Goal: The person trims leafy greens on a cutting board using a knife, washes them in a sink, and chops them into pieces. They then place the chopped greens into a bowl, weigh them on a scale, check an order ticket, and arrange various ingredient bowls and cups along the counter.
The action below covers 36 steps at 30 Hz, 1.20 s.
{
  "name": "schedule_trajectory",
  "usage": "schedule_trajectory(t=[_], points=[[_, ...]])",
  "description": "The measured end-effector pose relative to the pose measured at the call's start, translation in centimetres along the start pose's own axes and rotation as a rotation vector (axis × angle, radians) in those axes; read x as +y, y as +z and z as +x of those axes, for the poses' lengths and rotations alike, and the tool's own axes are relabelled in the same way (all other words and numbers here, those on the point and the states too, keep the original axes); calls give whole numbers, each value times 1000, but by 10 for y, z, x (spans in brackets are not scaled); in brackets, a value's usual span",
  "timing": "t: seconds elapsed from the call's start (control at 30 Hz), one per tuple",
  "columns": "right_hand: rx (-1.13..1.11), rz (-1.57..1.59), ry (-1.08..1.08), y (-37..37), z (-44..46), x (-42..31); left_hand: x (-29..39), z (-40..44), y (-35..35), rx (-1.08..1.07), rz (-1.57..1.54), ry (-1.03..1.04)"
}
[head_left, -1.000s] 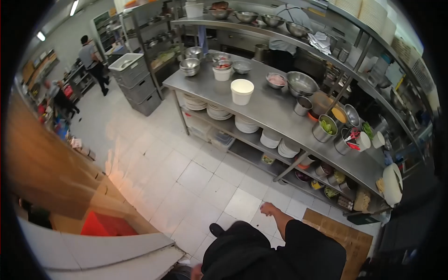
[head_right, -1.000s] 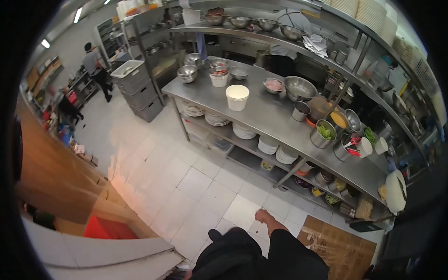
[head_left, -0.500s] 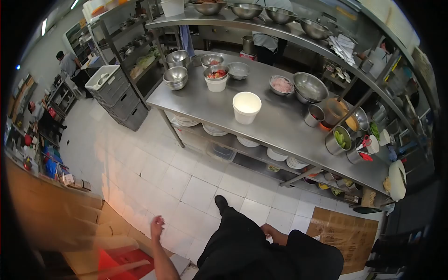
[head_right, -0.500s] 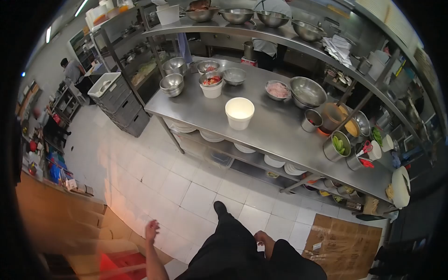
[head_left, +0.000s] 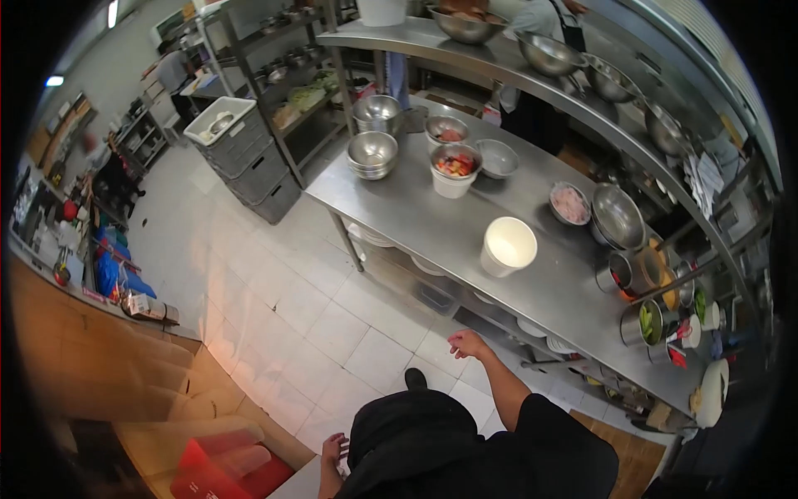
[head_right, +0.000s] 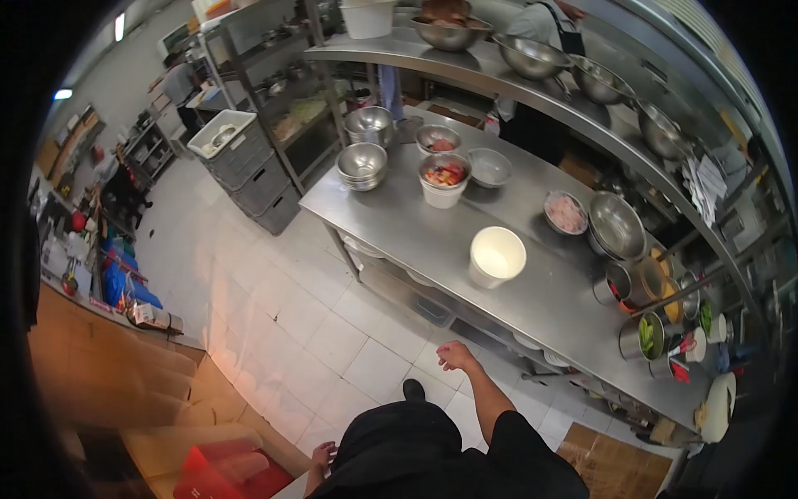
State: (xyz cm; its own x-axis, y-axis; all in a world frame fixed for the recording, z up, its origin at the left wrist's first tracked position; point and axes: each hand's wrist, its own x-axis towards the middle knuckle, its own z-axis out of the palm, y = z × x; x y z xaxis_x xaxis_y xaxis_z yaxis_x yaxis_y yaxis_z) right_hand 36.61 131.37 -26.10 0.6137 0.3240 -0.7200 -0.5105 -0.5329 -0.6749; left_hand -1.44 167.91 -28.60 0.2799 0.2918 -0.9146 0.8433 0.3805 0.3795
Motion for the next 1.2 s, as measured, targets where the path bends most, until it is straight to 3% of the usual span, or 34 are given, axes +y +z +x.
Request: schedule_trajectory(t=[0.07,0.13,0.2,0.27,0.33,0.4,0.47,0.6,0.63,0.67,0.7,0.73,0.77,0.8,0.83,0.87,1.2], points=[[-13,-10,0,6,4,-6,22,2,-5,12,-42,49],[47,-12,117,16,1,6,40,10,-16,20,-57,121],[-46,-44,261,24,4,38,56,15,-29,29,-72,202],[-412,-1183,-409,29,38,119,56,11,-42,41,-83,274],[-447,-776,-112,56,-8,138,53,13,-58,79,-112,356],[-430,-708,-124,71,-22,155,39,15,-64,84,-124,337],[-19,-111,448,103,-72,112,1,31,-74,15,-126,193],[79,-87,362,117,-96,131,-47,43,-85,-139,107,-77],[16,-79,316,116,-100,140,-55,45,-85,-156,143,-80],[91,-2,349,119,-105,146,-61,48,-86,-163,100,-52],[-7,-184,201,116,-99,174,-65,50,-91,-171,69,-24],[113,-65,319,122,-109,169,-69,53,-95,-194,75,55],[-32,-440,68,116,-97,211,-67,53,-96,-182,83,57],[-37,-508,-34,116,-107,224,-66,51,-97,-170,84,54],[-20,-542,156,119,-116,226,-67,50,-98,-195,136,43],[186,-118,423,133,-164,167,-67,52,-98,-192,154,55],[290,-15,411,145,-198,181,-32,67,-92,-252,311,92]])
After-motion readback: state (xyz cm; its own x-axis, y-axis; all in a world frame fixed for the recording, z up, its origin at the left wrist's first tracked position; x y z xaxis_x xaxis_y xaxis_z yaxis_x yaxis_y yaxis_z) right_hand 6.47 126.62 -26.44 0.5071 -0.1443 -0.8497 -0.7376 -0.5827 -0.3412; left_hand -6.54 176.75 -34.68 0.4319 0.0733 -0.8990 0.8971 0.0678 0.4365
